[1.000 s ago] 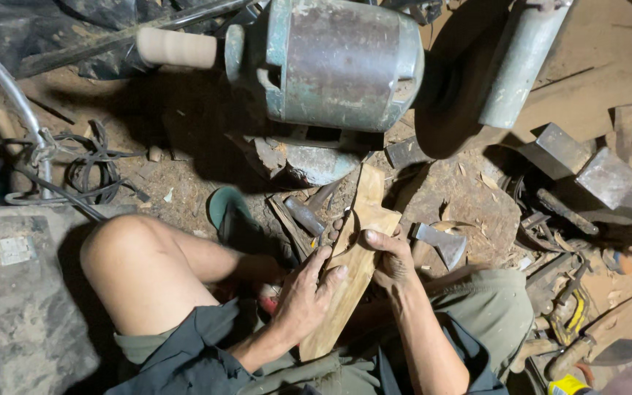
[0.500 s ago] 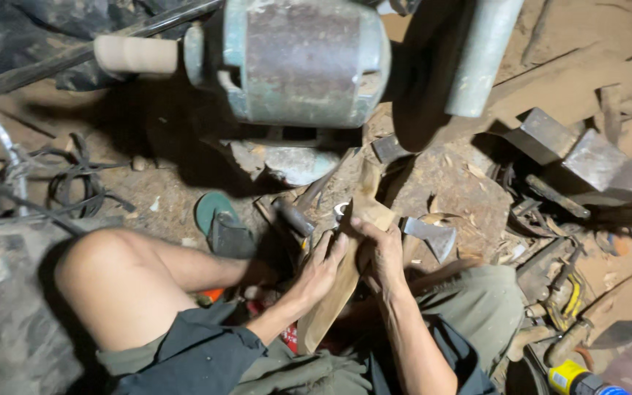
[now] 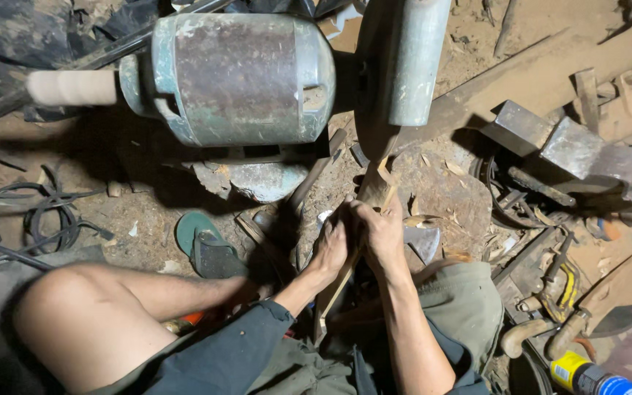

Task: The person holds a curved wooden piece against a rotating grinding wheel, shaping its edges and surfaces. They repeatedly reposition the wood to grind different areas, then inspect the piece by turning it over in their hands.

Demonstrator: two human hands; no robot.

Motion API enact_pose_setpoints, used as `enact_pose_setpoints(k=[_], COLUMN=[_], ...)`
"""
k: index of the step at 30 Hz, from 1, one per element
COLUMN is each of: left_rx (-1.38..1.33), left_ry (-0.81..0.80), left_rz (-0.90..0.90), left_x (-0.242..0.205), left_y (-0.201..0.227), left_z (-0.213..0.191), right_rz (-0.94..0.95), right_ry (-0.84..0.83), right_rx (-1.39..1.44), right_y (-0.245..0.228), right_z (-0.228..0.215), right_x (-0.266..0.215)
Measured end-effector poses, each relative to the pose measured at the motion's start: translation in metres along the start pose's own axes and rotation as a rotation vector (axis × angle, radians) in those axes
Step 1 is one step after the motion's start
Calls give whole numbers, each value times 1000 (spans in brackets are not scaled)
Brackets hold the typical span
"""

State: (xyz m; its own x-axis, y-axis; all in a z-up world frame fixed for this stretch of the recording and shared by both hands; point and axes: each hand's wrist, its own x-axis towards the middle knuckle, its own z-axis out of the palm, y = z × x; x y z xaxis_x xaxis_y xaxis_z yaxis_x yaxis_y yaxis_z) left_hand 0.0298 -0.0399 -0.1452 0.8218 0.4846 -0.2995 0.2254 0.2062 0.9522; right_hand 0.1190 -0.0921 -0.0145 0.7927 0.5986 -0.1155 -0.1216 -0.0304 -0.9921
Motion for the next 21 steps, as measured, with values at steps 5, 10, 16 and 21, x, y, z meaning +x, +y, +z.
enact_pose_setpoints(k=[5,10,16,21], left_rx=[-101,150,-294,-279], left_ry=[-18,-31,-10,-156], left_rz=[-44,23,-153,-292], left_x=[8,0,-45,-105], left_y=[-3,4,12,57], left_z=[4,-1,-16,-83], right_rz=[-15,-29,7,345], right_ry=[1,-28,22,-49], right_rx=[-24,11,-85,55], right_y=[-9,-13,11,15], right_z=[6,9,10,14], right_x=[6,1,-34,-74])
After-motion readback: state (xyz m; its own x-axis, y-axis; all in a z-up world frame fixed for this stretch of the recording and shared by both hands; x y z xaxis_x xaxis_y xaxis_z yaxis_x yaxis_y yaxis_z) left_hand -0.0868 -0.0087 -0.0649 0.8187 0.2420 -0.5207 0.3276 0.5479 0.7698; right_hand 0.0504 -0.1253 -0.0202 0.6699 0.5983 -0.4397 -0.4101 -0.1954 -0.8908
